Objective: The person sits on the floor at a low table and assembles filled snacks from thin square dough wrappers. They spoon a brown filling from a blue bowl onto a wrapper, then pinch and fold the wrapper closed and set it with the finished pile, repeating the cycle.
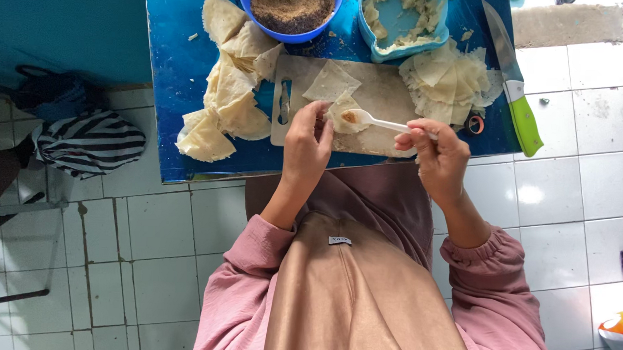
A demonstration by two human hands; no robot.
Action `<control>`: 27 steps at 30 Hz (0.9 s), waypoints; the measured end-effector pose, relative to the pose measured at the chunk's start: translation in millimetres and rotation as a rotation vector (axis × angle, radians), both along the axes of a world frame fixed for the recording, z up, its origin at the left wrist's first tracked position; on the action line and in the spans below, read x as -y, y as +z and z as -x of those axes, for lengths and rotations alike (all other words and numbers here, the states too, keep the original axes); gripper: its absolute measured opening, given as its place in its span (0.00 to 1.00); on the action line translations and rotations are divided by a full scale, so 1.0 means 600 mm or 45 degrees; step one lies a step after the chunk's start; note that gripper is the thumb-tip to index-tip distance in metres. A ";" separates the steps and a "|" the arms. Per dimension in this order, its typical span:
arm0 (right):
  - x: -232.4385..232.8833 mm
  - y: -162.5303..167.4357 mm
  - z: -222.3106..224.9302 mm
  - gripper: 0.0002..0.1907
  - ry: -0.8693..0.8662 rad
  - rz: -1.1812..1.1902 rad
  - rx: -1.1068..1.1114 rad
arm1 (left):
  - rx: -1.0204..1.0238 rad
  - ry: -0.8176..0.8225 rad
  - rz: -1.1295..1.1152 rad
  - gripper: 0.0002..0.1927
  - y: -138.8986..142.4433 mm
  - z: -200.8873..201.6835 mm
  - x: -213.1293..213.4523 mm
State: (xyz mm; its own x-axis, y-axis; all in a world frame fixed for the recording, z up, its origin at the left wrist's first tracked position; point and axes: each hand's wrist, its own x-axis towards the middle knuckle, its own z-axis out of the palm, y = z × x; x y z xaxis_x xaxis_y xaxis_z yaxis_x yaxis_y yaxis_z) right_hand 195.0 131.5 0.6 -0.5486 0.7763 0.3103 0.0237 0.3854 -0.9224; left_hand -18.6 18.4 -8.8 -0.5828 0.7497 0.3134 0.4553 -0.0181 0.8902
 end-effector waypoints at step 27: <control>-0.153 0.054 0.320 0.08 -0.058 -0.326 -0.229 | -0.191 -0.048 0.066 0.12 0.013 -0.008 -0.010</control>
